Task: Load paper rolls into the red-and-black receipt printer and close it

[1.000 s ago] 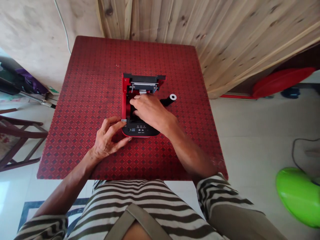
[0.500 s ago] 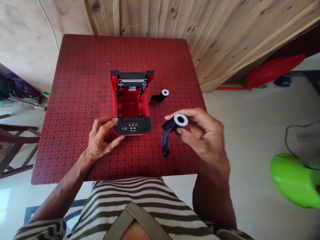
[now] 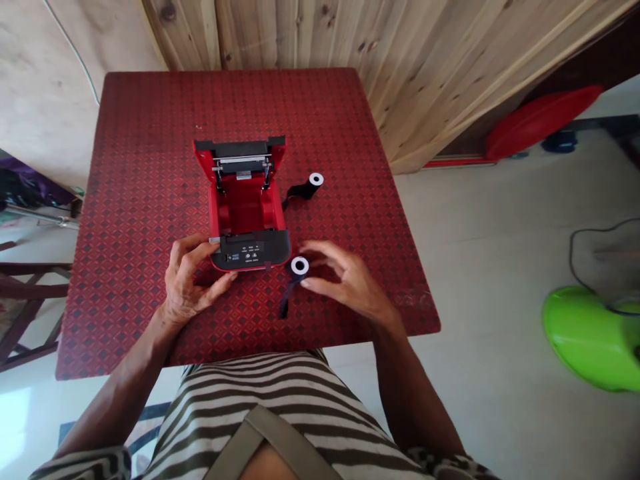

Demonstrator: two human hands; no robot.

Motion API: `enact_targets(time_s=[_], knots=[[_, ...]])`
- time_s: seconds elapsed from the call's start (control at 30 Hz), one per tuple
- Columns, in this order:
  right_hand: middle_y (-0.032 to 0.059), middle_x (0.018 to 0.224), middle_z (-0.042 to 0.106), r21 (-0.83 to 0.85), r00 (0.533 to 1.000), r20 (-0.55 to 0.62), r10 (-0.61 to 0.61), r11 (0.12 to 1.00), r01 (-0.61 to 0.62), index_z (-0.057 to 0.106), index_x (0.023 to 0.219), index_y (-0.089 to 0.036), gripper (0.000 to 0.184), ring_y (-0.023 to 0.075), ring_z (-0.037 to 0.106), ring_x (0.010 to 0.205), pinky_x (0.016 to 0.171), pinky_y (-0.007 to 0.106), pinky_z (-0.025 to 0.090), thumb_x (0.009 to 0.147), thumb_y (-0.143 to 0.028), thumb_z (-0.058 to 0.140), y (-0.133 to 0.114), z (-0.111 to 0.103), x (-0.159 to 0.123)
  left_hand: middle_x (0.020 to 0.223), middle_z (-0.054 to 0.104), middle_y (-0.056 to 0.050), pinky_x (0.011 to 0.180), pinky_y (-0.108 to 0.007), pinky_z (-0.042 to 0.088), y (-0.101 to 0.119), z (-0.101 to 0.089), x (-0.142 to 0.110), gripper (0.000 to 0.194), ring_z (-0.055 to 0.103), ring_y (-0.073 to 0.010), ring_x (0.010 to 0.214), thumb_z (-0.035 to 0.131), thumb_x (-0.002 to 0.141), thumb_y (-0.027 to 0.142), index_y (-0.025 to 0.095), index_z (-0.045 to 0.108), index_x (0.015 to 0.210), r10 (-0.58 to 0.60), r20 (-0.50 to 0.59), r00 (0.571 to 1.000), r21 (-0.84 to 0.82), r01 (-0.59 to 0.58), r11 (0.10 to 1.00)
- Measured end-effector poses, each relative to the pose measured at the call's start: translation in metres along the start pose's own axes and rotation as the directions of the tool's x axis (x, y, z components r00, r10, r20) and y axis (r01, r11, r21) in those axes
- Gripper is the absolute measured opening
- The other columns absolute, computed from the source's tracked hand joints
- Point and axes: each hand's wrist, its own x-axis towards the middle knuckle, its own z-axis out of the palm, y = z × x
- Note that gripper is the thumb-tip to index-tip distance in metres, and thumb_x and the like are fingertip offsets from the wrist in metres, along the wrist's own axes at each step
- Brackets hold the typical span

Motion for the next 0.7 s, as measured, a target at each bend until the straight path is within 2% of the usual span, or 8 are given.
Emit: enact_targets(time_s=[0.07, 0.17, 0.27, 0.37, 0.47, 0.57, 0.63, 0.7], knots=[[0.0076, 0.128, 0.082, 0.048, 0.99, -0.138, -0.019, 0.998, 0.026, 0.075, 0.125, -0.029, 0.042, 0.0268, 0.079, 0.118, 0.105, 0.048, 0.065, 0.089, -0.047, 0.085, 0.003, -0.015, 0.018, 0.122, 0.07, -0.011, 0.093, -0.039, 0.066, 0.0, -0.001, 0.0, 0.065, 0.072, -0.0246, 0.11, 0.088, 0.09, 0.042, 0.022, 0.06, 0.145, -0.005, 0.003, 1.0, 0.007, 0.005, 1.0], [0.0109, 0.129, 0.082, -0.053, 0.912, -0.398, -0.1, 0.995, 0.085, 0.075, 0.12, -0.027, 0.038, 0.0284, 0.078, 0.119, 0.109, 0.052, 0.063, 0.088, -0.047, 0.081, 0.019, -0.028, 0.064, 0.122, 0.07, -0.011, 0.092, -0.038, 0.066, 0.001, -0.001, -0.001, 0.066, 0.072, -0.0246, 0.11, 0.088, 0.09, 0.043, 0.023, 0.06, 0.146, -0.004, -0.002, 1.0, 0.03, 0.004, 1.0], [0.0143, 0.138, 0.078, -0.086, 0.904, -0.404, -0.14, 0.99, 0.115, 0.071, 0.129, -0.025, 0.058, 0.0322, 0.077, 0.121, 0.109, 0.056, 0.062, 0.076, -0.045, 0.084, 0.04, -0.025, 0.112, 0.121, 0.071, -0.01, 0.092, -0.038, 0.067, 0.001, -0.001, 0.0, 0.067, 0.073, -0.0245, 0.11, 0.087, 0.091, 0.043, 0.024, 0.058, 0.148, 0.01, -0.001, 1.0, 0.04, -0.01, 0.999], [0.0108, 0.124, 0.082, -0.12, 0.909, -0.382, -0.168, 0.984, 0.132, 0.074, 0.12, -0.024, 0.048, 0.0312, 0.078, 0.114, 0.109, 0.056, 0.061, 0.077, -0.045, 0.078, 0.05, -0.017, 0.139, 0.121, 0.071, -0.009, 0.093, -0.038, 0.067, 0.002, -0.002, 0.001, 0.067, 0.073, -0.0239, 0.11, 0.087, 0.091, 0.041, 0.024, 0.057, 0.149, 0.017, 0.009, 1.0, 0.039, -0.017, 0.999], [0.0064, 0.109, 0.083, -0.122, 0.9, -0.403, -0.166, 0.984, 0.127, 0.076, 0.105, -0.026, 0.036, 0.029, 0.078, 0.105, 0.105, 0.054, 0.062, 0.077, -0.048, 0.079, 0.038, -0.016, 0.136, 0.122, 0.071, -0.01, 0.094, -0.036, 0.067, 0.003, -0.002, 0.0, 0.065, 0.073, -0.023, 0.111, 0.086, 0.093, 0.042, 0.024, 0.058, 0.148, -0.001, 0.016, 1.0, 0.032, 0.001, 0.999], [0.0031, 0.106, 0.082, 0.037, 0.923, -0.351, -0.156, 0.983, 0.18, 0.078, 0.107, -0.03, 0.039, 0.026, 0.077, 0.1, 0.097, 0.048, 0.063, 0.077, -0.054, 0.087, 0.0, -0.027, 0.106, 0.125, 0.07, -0.011, 0.096, -0.035, 0.067, 0.003, -0.002, -0.002, 0.063, 0.073, -0.0226, 0.113, 0.085, 0.093, 0.043, 0.023, 0.059, 0.148, -0.023, 0.028, 0.999, 0.015, 0.023, 1.0], [0.0015, 0.096, 0.079, 0.169, 0.947, -0.244, -0.208, 0.953, 0.253, 0.079, 0.102, -0.035, 0.036, 0.0245, 0.075, 0.087, 0.077, 0.042, 0.064, 0.08, -0.062, 0.086, -0.036, -0.037, 0.079, 0.127, 0.07, -0.011, 0.097, -0.036, 0.068, 0.004, -0.001, -0.003, 0.065, 0.074, -0.0228, 0.114, 0.085, 0.093, 0.043, 0.024, 0.059, 0.149, -0.032, 0.035, 0.999, 0.009, 0.031, 0.999], [0.0005, 0.08, 0.072, 0.164, 0.888, -0.267, -0.375, 0.89, 0.425, 0.077, 0.092, -0.038, 0.03, 0.0229, 0.069, 0.072, 0.059, 0.039, 0.058, 0.091, -0.068, 0.076, -0.074, -0.043, 0.055, 0.128, 0.07, -0.01, 0.097, -0.037, 0.068, 0.005, -0.001, -0.004, 0.066, 0.074, -0.0232, 0.114, 0.085, 0.093, 0.045, 0.025, 0.058, 0.15, -0.042, 0.033, 0.999, 0.01, 0.042, 0.999]])
